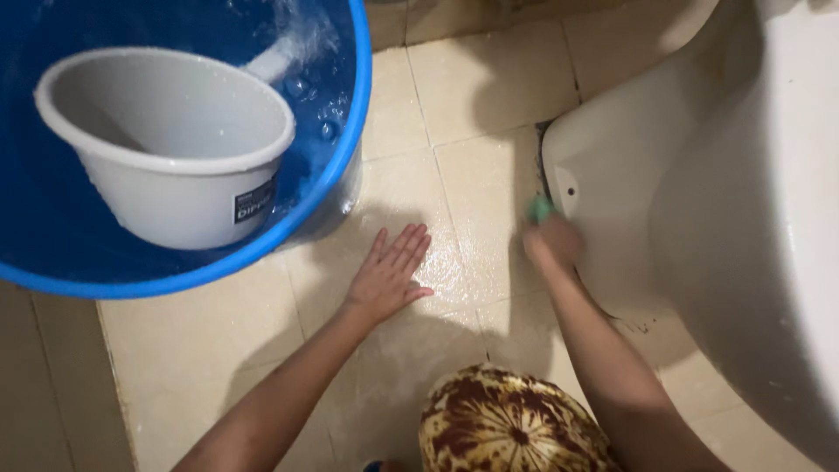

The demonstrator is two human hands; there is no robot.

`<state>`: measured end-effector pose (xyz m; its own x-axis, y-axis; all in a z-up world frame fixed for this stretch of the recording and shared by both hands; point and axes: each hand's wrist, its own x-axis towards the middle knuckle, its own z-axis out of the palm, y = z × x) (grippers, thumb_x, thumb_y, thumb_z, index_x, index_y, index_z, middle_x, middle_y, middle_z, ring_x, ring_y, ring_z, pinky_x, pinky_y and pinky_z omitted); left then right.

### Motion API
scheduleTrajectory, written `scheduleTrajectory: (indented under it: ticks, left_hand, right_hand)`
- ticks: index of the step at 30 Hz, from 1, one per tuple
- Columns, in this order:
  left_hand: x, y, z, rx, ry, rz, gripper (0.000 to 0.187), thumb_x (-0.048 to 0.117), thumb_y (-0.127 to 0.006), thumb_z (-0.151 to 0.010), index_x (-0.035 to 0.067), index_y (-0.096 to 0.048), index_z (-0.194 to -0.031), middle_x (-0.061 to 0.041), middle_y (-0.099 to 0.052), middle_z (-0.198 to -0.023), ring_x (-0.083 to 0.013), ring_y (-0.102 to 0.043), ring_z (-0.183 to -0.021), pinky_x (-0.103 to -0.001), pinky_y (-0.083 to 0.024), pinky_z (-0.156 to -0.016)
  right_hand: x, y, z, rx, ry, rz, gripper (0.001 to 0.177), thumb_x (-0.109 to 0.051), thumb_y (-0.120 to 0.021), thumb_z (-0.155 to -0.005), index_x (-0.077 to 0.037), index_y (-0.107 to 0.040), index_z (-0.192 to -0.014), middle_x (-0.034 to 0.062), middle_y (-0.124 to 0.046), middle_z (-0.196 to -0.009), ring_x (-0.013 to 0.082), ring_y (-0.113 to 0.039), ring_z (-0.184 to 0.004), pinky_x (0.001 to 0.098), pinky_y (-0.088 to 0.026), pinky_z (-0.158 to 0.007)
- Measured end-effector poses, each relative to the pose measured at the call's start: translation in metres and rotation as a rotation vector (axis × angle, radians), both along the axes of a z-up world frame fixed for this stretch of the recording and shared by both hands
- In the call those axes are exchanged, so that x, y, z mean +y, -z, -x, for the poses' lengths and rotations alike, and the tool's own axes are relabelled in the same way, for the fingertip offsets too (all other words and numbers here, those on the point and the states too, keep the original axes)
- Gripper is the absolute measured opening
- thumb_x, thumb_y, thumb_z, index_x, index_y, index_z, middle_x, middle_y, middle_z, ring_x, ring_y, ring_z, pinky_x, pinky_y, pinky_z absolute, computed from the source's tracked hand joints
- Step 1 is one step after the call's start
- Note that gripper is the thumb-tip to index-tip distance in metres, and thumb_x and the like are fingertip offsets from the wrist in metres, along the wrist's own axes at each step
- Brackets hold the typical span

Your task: The person kneels on the bathroom floor and scrubs the tiles with a green sponge. They repeatedly scoop water from a blue bucket using a white mug and pour it onto the floor to rinse the area around the toilet.

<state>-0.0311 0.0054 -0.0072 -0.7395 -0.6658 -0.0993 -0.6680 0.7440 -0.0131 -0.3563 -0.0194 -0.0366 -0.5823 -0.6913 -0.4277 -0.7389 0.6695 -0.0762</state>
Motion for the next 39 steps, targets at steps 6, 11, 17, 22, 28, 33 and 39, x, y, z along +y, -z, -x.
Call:
scheduleTrajectory:
  ticks: [6,11,17,22,28,33,39]
  left_hand:
    - [-0.008,-0.008,0.003,-0.024,0.003,0.073,0.097,0.076,-0.028,-0.095,0.007,-0.02,-0.163,-0.008,-0.017,-0.172,-0.0244,-0.011,-0.158,-0.055,-0.007,-0.125]
    - [-0.004,-0.015,0.002,-0.045,0.021,0.019,0.097,0.076,-0.026,-0.094,0.009,-0.02,-0.162,-0.008,-0.016,-0.171,-0.0224,-0.009,-0.157,-0.054,-0.005,-0.125]
    - [-0.002,-0.029,0.003,-0.043,0.162,0.078,0.096,0.076,-0.026,-0.094,0.009,-0.021,-0.163,-0.007,-0.017,-0.171,-0.0226,-0.009,-0.158,-0.054,-0.005,-0.124]
    - [-0.037,-0.03,0.037,-0.104,0.296,0.193,0.098,0.077,-0.026,-0.095,0.008,-0.021,-0.165,-0.006,-0.015,-0.173,-0.0219,-0.009,-0.158,-0.053,-0.005,-0.125]
    - [-0.076,-0.056,0.095,-0.121,0.329,0.235,0.097,0.077,-0.024,-0.095,0.008,-0.019,-0.164,-0.008,-0.013,-0.172,-0.0232,-0.006,-0.158,-0.056,-0.003,-0.124]
    - [-0.081,-0.086,0.138,-0.026,0.307,0.312,0.094,0.075,-0.018,-0.099,0.008,-0.017,-0.165,-0.008,-0.01,-0.173,-0.024,-0.004,-0.159,-0.056,-0.001,-0.125]
    - [-0.059,-0.09,0.147,-0.059,0.28,0.224,0.096,0.077,-0.012,-0.097,0.01,-0.014,-0.164,-0.007,-0.007,-0.172,-0.0237,-0.001,-0.157,-0.055,-0.002,-0.124]
  right_hand:
    - [-0.157,0.028,0.01,0.034,0.005,0.293,0.035,-0.038,-0.063,-0.098,-0.005,-0.071,-0.106,0.0207,-0.072,-0.11,0.0412,-0.068,-0.102,0.0503,-0.055,-0.088]
    - [-0.018,0.041,0.002,-0.098,-0.027,0.243,0.038,-0.04,-0.054,-0.106,-0.005,-0.068,-0.1,0.0161,-0.069,-0.089,0.0295,-0.067,-0.079,0.0448,-0.055,-0.072]
    - [0.165,-0.016,0.009,0.001,-0.133,-0.103,0.059,-0.057,-0.058,-0.093,-0.006,-0.061,-0.123,0.0164,-0.072,-0.1,0.0323,-0.073,-0.088,0.0441,-0.057,-0.079]
    - [0.074,-0.018,0.006,-0.172,-0.006,0.188,0.049,-0.048,-0.056,-0.099,-0.002,-0.07,-0.106,0.0209,-0.074,-0.097,0.0378,-0.07,-0.089,0.0524,-0.05,-0.085]
    - [0.092,-0.021,-0.005,0.029,-0.209,0.192,0.044,-0.046,-0.063,-0.093,-0.007,-0.067,-0.113,0.0209,-0.072,-0.101,0.0415,-0.069,-0.091,0.0533,-0.051,-0.079]
    - [0.21,-0.082,-0.012,-0.209,-0.128,-0.195,0.029,-0.037,-0.049,-0.1,-0.025,-0.059,-0.125,0.0113,-0.071,-0.089,0.0277,-0.068,-0.072,0.0425,-0.058,-0.065]
    - [0.192,-0.074,0.007,-0.214,-0.209,-0.245,0.022,-0.028,-0.052,-0.097,-0.017,-0.064,-0.112,0.0149,-0.07,-0.099,0.0287,-0.068,-0.083,0.0424,-0.06,-0.074]
